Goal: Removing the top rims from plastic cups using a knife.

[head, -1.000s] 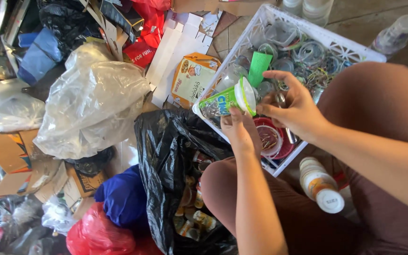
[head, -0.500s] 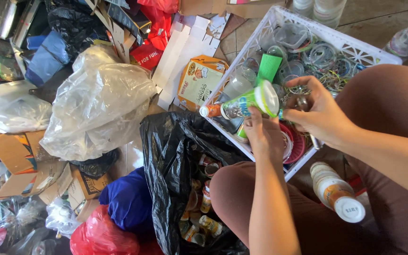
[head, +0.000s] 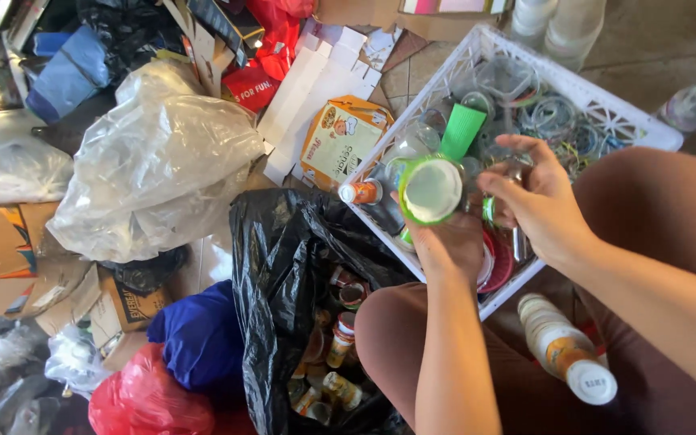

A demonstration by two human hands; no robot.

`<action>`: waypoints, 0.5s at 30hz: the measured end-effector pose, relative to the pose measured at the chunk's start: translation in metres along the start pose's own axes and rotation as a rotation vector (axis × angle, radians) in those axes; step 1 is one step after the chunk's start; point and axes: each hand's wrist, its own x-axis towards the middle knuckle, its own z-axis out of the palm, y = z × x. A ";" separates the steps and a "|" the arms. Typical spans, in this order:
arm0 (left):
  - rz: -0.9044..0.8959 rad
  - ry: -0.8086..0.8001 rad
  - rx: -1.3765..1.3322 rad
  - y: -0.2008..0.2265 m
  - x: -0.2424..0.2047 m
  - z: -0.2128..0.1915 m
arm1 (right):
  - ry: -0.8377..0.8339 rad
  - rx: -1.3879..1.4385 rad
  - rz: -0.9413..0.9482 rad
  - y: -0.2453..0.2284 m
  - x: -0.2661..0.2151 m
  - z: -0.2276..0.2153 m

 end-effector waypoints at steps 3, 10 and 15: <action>-0.072 -0.223 0.022 0.007 -0.016 -0.007 | -0.083 0.081 -0.055 -0.002 0.000 -0.006; -0.088 -0.009 0.174 0.006 -0.014 -0.014 | -0.213 -0.059 -0.220 0.003 0.002 -0.020; -0.067 -0.161 0.293 0.007 -0.021 -0.006 | -0.232 -0.025 -0.201 0.001 0.003 -0.025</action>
